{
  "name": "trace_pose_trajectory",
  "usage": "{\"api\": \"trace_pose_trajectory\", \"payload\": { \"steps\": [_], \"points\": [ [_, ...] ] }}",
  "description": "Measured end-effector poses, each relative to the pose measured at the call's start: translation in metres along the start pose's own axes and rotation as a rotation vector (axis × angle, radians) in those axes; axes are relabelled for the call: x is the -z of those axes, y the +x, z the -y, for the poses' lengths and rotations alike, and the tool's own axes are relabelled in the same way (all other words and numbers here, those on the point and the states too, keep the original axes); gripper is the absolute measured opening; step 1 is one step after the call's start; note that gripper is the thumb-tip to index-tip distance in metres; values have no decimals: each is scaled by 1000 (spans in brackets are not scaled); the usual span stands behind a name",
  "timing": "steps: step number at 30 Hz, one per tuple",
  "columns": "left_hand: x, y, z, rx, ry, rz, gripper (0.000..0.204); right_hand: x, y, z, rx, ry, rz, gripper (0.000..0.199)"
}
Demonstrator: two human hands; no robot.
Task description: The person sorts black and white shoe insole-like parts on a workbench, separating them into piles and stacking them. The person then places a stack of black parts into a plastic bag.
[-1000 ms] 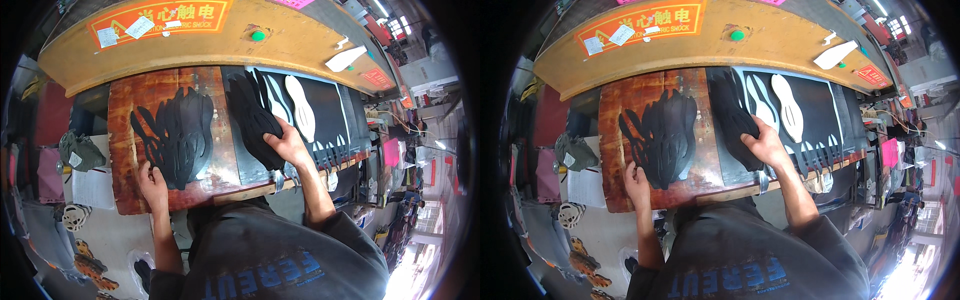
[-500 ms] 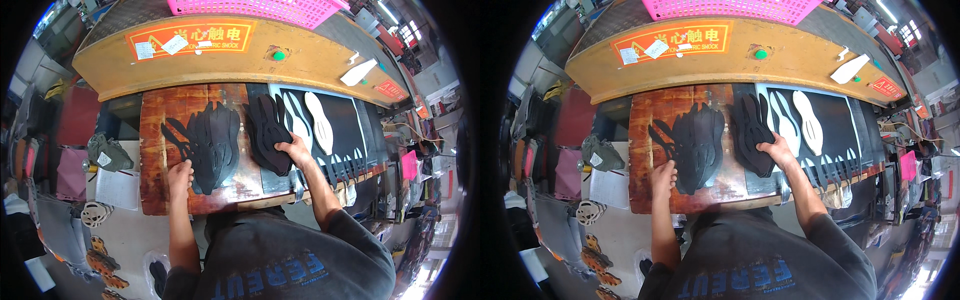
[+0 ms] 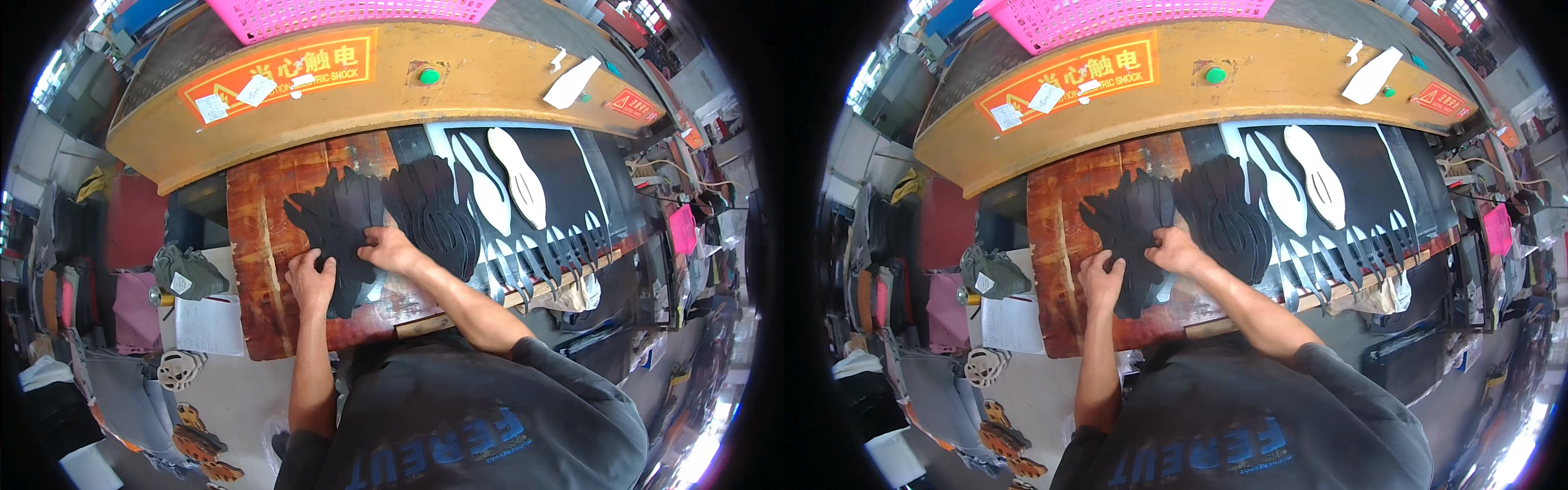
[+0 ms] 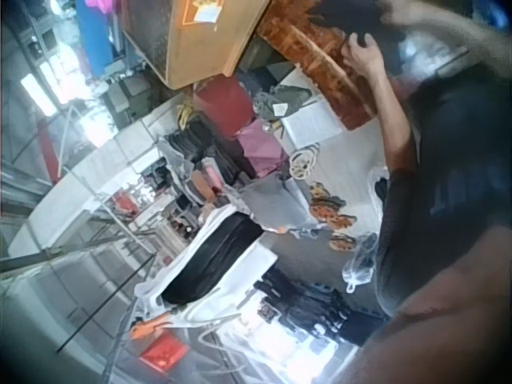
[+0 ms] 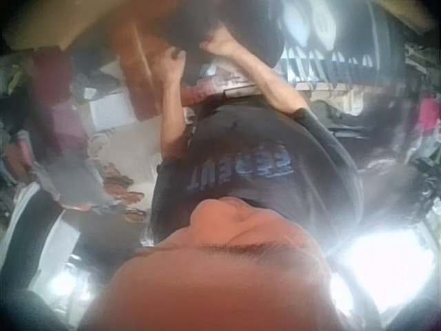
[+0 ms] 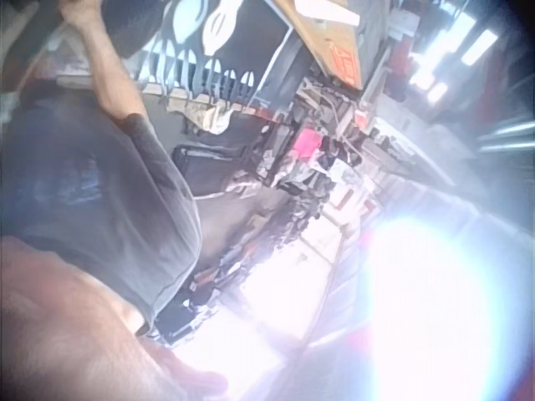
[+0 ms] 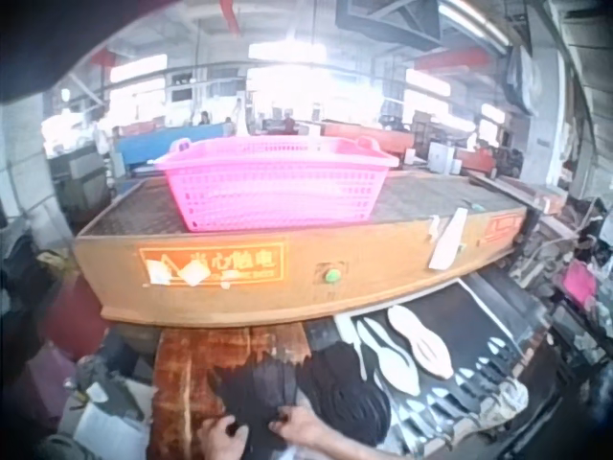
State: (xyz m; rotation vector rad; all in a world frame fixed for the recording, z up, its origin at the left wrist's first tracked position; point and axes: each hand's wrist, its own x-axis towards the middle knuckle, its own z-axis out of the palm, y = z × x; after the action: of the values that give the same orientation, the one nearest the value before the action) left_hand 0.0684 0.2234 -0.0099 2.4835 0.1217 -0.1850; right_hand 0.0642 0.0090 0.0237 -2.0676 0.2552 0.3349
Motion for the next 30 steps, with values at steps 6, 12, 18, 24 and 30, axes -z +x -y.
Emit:
{"api": "trace_pose_trajectory", "payload": {
  "steps": [6, 12, 18, 24, 30],
  "points": [
    [1, 21, 28, -12, -343, 75, 53, -33, 2, -14, -205, 370, 108, 34],
    [20, 33, 27, 156, -186, 277, 58, -33, -40, -23, -299, 454, 257, 18],
    [9, 24, 5, 60, -27, 129, 52, -10, -42, -57, -88, 112, -181, 49],
    [12, 40, -7, 326, -916, 430, 52, -6, -17, -45, -401, 805, -35, 59],
    [22, 43, 11, 415, -1094, 917, 51, 8, -11, -40, -180, 81, -35, 62]
  ]
}}
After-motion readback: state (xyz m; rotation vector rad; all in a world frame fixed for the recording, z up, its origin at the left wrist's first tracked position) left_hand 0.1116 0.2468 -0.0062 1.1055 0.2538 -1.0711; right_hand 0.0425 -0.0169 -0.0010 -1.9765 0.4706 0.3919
